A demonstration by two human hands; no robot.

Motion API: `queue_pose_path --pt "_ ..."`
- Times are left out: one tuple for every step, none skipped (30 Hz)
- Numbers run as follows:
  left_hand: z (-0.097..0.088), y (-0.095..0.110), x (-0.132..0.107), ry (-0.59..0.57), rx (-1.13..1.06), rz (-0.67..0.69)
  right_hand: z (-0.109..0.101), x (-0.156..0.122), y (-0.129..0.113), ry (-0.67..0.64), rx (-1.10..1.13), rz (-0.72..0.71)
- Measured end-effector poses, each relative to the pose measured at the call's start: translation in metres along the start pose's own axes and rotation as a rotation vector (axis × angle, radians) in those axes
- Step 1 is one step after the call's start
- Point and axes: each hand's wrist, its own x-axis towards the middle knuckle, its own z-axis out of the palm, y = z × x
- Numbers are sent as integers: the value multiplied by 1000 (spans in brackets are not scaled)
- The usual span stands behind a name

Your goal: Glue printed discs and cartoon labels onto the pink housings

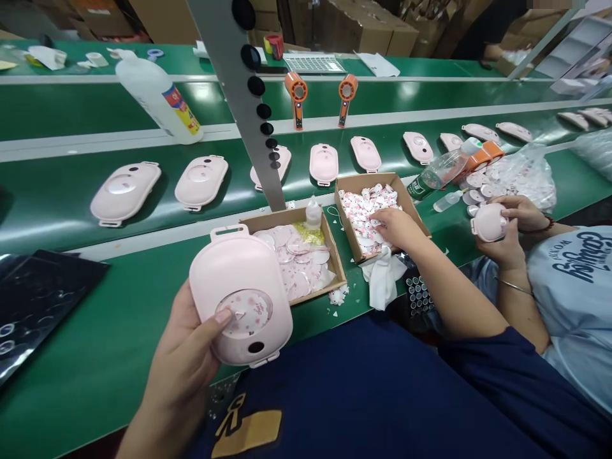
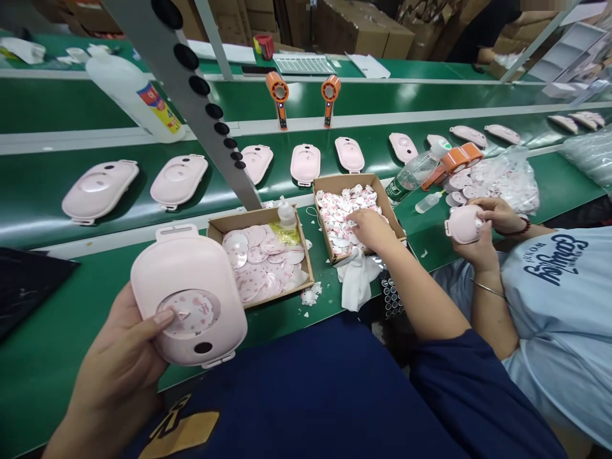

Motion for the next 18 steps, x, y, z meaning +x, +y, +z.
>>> queue_pose_path --pt "0 0 -2 0 -11 1 0 0 0 -4 -4 -2" --pt "0 0 -4 -8 -20 0 -1 0 0 -8 -8 -2" --pt "0 1 -5 -16 -28 -1 -1 0 -1 -12 -13 0" --pt "-1 2 -7 -20 -34 0 -2 0 -1 -15 -18 3" --pt "-3 3 -9 -16 -35 4 -2 0 -1 -19 -24 6" --pt "-4 4 -11 -8 -34 13 -3 0 -2 -22 -30 9" --pt "-6 5 -13 1 -28 25 -3 0 -2 -25 -37 12" --pt "-8 7 -15 12 -21 42 -3 0 -2 -29 -45 14" --pt "-10 9 -17 15 -11 56 -4 0 -3 -35 -53 17" --pt "-12 11 -19 15 -2 70 -4 -1 -4 -41 -61 21" --pt "-13 12 -20 17 7 81 -5 -1 -4 -48 -69 27" --pt "-14 14 -22 24 17 89 -5 -1 -5 -58 -79 32" --pt "-16 15 -23 35 26 93 -6 0 -6 -69 -90 36" --pt "-17 16 -24 48 32 92 -7 0 -7 -82 -104 39" --pt "-18 17 -25 61 36 85 -9 1 -8 -93 -122 44" --pt "-18 17 -26 76 38 79 -10 3 -10 -104 -143 51" --pt "-19 17 -27 87 38 69 -12 4 -11 -117 -166 60" --pt "-19 17 -28 94 37 61 -14 7 -13 -134 -189 71"
